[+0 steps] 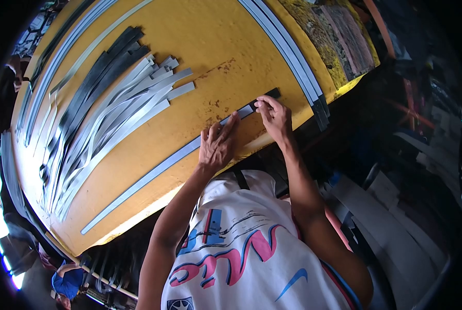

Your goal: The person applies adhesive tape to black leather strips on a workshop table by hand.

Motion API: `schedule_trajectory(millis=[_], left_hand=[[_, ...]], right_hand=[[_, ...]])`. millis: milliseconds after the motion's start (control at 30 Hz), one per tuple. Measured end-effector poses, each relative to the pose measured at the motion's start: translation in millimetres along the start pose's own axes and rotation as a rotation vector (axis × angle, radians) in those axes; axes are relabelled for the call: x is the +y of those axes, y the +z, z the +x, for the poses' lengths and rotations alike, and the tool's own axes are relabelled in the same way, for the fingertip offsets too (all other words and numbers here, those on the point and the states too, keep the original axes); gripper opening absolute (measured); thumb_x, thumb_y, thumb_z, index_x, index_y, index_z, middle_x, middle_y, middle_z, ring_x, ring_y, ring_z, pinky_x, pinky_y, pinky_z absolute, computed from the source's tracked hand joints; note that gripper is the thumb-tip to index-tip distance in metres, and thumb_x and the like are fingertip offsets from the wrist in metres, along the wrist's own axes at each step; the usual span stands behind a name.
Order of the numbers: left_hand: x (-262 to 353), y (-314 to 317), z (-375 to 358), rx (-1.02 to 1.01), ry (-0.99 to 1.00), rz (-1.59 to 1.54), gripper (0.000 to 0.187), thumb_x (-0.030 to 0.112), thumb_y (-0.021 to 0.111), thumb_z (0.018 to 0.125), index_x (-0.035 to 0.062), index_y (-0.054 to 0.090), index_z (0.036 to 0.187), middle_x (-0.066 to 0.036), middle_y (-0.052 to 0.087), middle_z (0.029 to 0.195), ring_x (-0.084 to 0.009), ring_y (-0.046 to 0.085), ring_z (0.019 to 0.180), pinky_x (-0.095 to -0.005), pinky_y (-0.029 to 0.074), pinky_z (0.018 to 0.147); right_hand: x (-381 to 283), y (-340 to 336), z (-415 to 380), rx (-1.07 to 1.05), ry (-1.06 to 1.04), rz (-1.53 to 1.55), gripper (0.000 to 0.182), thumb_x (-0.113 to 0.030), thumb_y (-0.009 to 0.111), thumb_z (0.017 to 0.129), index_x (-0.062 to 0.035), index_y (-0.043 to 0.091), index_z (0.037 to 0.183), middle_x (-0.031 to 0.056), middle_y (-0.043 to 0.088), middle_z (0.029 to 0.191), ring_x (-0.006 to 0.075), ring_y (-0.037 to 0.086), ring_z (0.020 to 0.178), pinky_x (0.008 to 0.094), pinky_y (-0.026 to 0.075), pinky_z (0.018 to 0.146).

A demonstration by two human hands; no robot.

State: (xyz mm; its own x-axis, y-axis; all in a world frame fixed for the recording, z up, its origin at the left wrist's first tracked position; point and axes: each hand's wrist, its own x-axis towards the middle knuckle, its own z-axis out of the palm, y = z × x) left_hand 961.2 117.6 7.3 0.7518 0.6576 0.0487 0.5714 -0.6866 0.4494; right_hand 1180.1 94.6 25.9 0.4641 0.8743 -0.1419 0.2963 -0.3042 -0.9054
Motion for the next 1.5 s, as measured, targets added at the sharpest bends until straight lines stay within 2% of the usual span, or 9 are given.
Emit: schedule_trajectory(millis=[300, 800, 933, 1033, 1133, 1200, 1267, 1333, 1500], left_hand=[[1, -4, 2, -0.012, 0.018, 0.027, 0.066, 0.018, 0.061, 0.085, 0.0141, 0.048, 0.149, 0.004, 0.033, 0.164, -0.0268, 0.048, 0.111, -0.0422, 0.040, 0.093], [2, -4, 1, -0.036, -0.005, 0.020, 0.062, 0.020, 0.061, 0.088, 0.0151, 0.050, 0.149, 0.003, 0.037, 0.162, -0.0278, 0.049, 0.111, -0.0431, 0.039, 0.095], [5, -8, 4, -0.064, -0.033, -0.004, 0.064, 0.017, 0.060, 0.089, 0.0156, 0.047, 0.151, 0.003, 0.038, 0.162, -0.0279, 0.050, 0.113, -0.0429, 0.040, 0.098], [4, -7, 2, -0.023, -0.031, -0.024, 0.067, 0.014, 0.060, 0.088, 0.0137, 0.044, 0.153, 0.000, 0.041, 0.160, -0.0283, 0.051, 0.115, -0.0431, 0.040, 0.100], [1, -15, -9, 0.064, -0.017, -0.146, 0.065, 0.010, 0.060, 0.088, 0.0088, 0.044, 0.151, -0.008, 0.046, 0.157, -0.0304, 0.054, 0.121, -0.0441, 0.038, 0.105], [2, -25, -22, 0.141, -0.127, -0.105, 0.057, 0.009, 0.057, 0.092, 0.0057, 0.047, 0.148, -0.011, 0.046, 0.156, -0.0314, 0.054, 0.126, -0.0444, 0.037, 0.107], [-4, -33, -41, 0.120, -0.211, -0.071, 0.053, 0.008, 0.055, 0.095, 0.0011, 0.047, 0.147, -0.017, 0.045, 0.155, -0.0336, 0.045, 0.139, -0.0466, 0.033, 0.114], [-12, -40, -63, 0.102, -0.264, -0.013, 0.055, 0.014, 0.051, 0.100, 0.0012, 0.040, 0.152, -0.020, 0.040, 0.158, -0.0371, 0.037, 0.146, -0.0494, 0.025, 0.119], [-43, -21, -130, -0.064, -0.336, 0.071, 0.078, 0.043, 0.051, 0.098, 0.0033, 0.023, 0.160, -0.021, 0.018, 0.167, -0.0388, 0.016, 0.155, -0.0533, 0.013, 0.124]], right_hand=[[16, 10, -4, 0.194, -0.306, -0.424, 0.025, -0.022, 0.076, 0.090, -0.0087, 0.066, 0.109, 0.0073, 0.064, 0.102, 0.0271, 0.063, 0.095, 0.0429, 0.049, 0.080], [15, 14, -12, 0.177, -0.269, -0.494, 0.035, -0.029, 0.075, 0.090, -0.0122, 0.061, 0.118, 0.0086, 0.059, 0.114, 0.0281, 0.057, 0.111, 0.0477, 0.044, 0.090], [21, 7, -9, 0.136, -0.250, -0.420, 0.032, -0.020, 0.073, 0.091, -0.0098, 0.061, 0.119, 0.0101, 0.061, 0.113, 0.0300, 0.058, 0.109, 0.0464, 0.046, 0.091], [22, -1, -7, 0.155, -0.260, -0.102, 0.020, -0.003, 0.066, 0.094, -0.0023, 0.063, 0.113, 0.0107, 0.066, 0.102, 0.0245, 0.064, 0.092, 0.0349, 0.052, 0.084], [33, -7, -11, 0.335, 0.013, 0.241, 0.018, -0.010, 0.062, 0.100, -0.0017, 0.064, 0.116, 0.0063, 0.067, 0.106, 0.0162, 0.064, 0.096, 0.0320, 0.052, 0.085], [11, -6, -11, 0.456, 0.017, 0.032, 0.018, -0.009, 0.062, 0.099, -0.0016, 0.064, 0.116, 0.0098, 0.067, 0.106, 0.0226, 0.065, 0.098, 0.0356, 0.052, 0.088], [-16, 10, -18, 0.265, -0.389, -0.374, 0.022, -0.009, 0.065, 0.095, 0.0004, 0.063, 0.115, 0.0151, 0.067, 0.108, 0.0318, 0.064, 0.102, 0.0412, 0.051, 0.092], [-32, 55, -42, -0.003, -0.541, -0.347, 0.047, -0.018, 0.070, 0.090, 0.0018, 0.055, 0.131, 0.0230, 0.057, 0.133, 0.0413, 0.054, 0.125, 0.0501, 0.041, 0.106], [-48, 139, -113, -0.524, -0.620, -0.333, 0.070, -0.046, 0.053, 0.101, 0.0018, 0.039, 0.151, 0.0224, 0.038, 0.157, 0.0348, 0.031, 0.150, 0.0519, 0.021, 0.121]])
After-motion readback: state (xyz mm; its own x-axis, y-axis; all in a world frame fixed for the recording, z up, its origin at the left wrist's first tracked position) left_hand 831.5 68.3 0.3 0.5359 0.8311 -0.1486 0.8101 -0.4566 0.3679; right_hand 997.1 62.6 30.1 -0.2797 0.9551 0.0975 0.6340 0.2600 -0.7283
